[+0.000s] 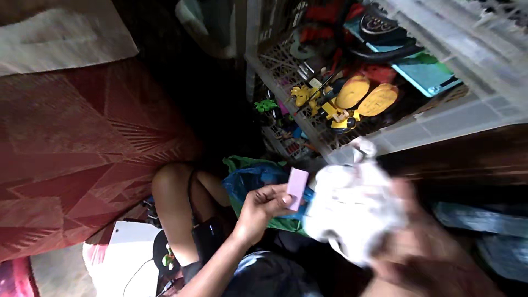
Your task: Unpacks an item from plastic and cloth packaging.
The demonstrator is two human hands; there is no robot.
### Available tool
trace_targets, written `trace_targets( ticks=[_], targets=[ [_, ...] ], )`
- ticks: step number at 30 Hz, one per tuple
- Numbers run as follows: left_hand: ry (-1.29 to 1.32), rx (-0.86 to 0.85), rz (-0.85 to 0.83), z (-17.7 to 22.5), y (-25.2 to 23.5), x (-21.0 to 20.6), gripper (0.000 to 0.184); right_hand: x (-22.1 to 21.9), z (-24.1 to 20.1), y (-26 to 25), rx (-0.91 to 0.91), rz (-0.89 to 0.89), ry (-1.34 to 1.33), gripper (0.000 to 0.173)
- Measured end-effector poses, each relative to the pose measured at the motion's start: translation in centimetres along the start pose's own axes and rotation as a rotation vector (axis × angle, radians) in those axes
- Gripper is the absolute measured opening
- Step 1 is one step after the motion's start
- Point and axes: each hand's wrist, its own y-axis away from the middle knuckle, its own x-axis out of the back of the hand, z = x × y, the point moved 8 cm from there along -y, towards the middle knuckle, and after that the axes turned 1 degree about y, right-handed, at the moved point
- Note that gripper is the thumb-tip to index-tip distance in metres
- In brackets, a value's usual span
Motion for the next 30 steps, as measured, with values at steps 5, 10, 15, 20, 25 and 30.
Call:
trace_targets(
  ticks=[5,10,15,20,25,30],
  targets=[
    [-0.464,-0.533,-0.035,2.2,2.3,-2.8,0.021,-3.9,5.9,-1.3,0.148,0.651,0.066,0.054],
    [-0.783,-0.517,-0.433,5.5,5.7,-4.0,0.017,-1.7,8.3,-3.4,-0.234,0.735,-0.297,0.016],
    [-0.508,-0.46,0.087,8.4,3.0,3.5,0.027,-2.4,6.9,-3.5,-0.289,0.651,-0.23,0.033],
    [-0.527,-0.232,-0.155,3.1,0.7,-0.5,0.054,-4.8,6.9,-3.6,-0.339,0.668,-0.314,0.037],
    [-0.568,-0.557,-0.055,5.8,1.1,-0.8,0.059,-4.2,4.1,-2.5,0.03,0.734,0.069,0.022],
    [-0.122,-0.603,0.044,6.0,0.2,-1.5,0.026,-6.7,4.2,-2.9,0.322,0.467,0.295,0.022]
  ],
)
